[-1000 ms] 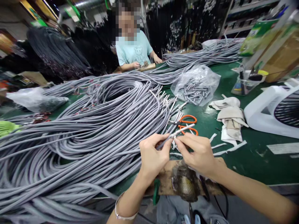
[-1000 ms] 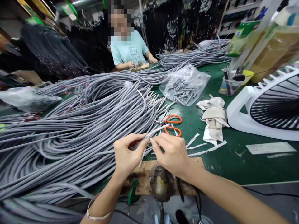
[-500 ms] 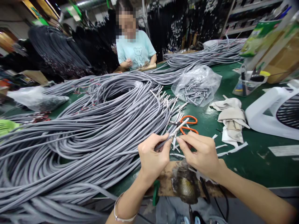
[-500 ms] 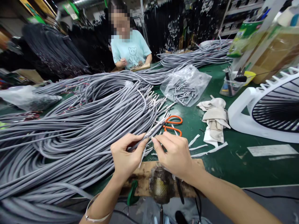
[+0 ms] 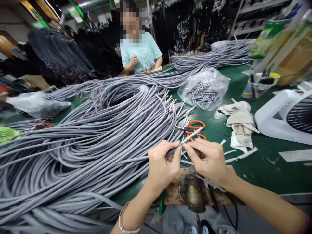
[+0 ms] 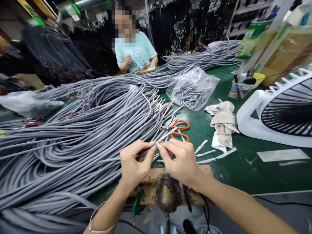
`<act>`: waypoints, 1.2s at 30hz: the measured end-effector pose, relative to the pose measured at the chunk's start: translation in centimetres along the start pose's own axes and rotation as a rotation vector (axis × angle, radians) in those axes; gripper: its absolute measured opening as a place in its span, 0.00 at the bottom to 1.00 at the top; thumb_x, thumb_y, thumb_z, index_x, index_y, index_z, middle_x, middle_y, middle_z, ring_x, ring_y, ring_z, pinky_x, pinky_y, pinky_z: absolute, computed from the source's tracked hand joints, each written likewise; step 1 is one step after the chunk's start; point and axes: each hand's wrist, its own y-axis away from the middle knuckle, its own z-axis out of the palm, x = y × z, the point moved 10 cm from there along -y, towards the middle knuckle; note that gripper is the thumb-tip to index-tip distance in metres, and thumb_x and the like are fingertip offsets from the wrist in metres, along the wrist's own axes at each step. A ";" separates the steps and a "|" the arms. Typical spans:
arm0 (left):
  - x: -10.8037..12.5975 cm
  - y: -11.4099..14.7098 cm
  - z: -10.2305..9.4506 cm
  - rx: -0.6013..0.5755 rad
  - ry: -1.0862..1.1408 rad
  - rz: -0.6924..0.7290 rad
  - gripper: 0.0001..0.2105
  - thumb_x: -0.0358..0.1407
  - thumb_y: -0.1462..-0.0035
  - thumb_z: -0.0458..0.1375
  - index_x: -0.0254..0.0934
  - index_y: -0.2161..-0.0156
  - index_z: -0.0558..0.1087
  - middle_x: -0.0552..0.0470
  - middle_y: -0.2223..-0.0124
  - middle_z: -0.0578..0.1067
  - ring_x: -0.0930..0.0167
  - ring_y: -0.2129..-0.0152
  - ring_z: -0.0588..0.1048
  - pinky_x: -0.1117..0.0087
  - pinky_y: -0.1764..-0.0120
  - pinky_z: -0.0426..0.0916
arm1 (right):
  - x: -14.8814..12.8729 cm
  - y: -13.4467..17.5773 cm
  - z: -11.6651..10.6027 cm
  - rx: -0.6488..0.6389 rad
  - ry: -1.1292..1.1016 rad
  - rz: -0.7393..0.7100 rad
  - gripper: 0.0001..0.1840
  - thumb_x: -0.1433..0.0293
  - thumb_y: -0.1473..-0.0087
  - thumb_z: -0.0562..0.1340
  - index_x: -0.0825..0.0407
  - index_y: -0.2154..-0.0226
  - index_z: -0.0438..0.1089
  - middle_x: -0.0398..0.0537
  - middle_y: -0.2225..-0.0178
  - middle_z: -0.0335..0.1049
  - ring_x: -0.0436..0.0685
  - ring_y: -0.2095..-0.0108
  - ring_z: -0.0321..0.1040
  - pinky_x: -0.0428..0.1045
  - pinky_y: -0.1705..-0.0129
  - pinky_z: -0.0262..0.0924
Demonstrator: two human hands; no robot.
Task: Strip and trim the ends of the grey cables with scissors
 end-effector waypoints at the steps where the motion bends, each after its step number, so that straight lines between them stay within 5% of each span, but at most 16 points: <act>1: 0.0 0.0 0.0 0.007 -0.007 -0.009 0.04 0.30 0.50 0.57 0.32 0.70 0.74 0.52 0.76 0.72 0.77 0.82 0.67 0.76 0.78 0.61 | -0.4 0.1 -0.1 0.017 0.008 -0.044 0.11 0.75 0.48 0.58 0.59 0.78 0.70 0.45 0.83 0.63 0.47 0.81 0.57 0.45 0.76 0.51; 5: -0.5 0.3 0.1 -0.011 0.000 -0.070 0.03 0.30 0.50 0.56 0.33 0.70 0.72 0.52 0.74 0.73 0.75 0.79 0.70 0.77 0.76 0.64 | -1.4 0.4 -0.4 0.062 0.056 -0.175 0.07 0.76 0.49 0.58 0.59 0.75 0.71 0.46 0.81 0.66 0.48 0.80 0.61 0.45 0.75 0.54; 11: 0.6 0.5 -0.3 0.048 -0.086 0.062 0.03 0.29 0.49 0.55 0.32 0.70 0.72 0.51 0.74 0.72 0.75 0.79 0.70 0.75 0.74 0.65 | -0.2 0.0 -0.4 0.052 0.056 -0.029 0.11 0.74 0.47 0.57 0.56 0.78 0.69 0.43 0.83 0.63 0.47 0.83 0.56 0.45 0.78 0.51; 17: -2.1 -0.6 0.8 -0.013 -0.175 -0.064 0.05 0.29 0.51 0.56 0.33 0.71 0.75 0.48 0.74 0.76 0.71 0.77 0.73 0.71 0.70 0.68 | -8.2 3.1 -0.3 0.014 -0.085 -0.670 0.13 0.72 0.45 0.52 0.52 0.78 0.66 0.39 0.86 0.60 0.47 0.84 0.55 0.46 0.80 0.47; 22: -2.8 -0.7 0.0 0.063 0.035 -0.131 0.05 0.32 0.50 0.57 0.34 0.68 0.75 0.49 0.71 0.76 0.71 0.75 0.74 0.72 0.70 0.69 | -1.8 0.7 -1.3 0.118 0.268 -0.160 0.07 0.73 0.48 0.58 0.55 0.75 0.69 0.44 0.81 0.66 0.48 0.78 0.63 0.45 0.74 0.53; 36: -1.3 -0.2 -0.4 0.057 0.048 -0.081 0.03 0.32 0.51 0.58 0.34 0.70 0.73 0.53 0.75 0.72 0.76 0.80 0.68 0.75 0.76 0.63 | -0.4 0.4 -0.2 0.052 0.282 -0.091 0.12 0.71 0.45 0.56 0.55 0.76 0.71 0.45 0.80 0.66 0.48 0.78 0.62 0.44 0.72 0.54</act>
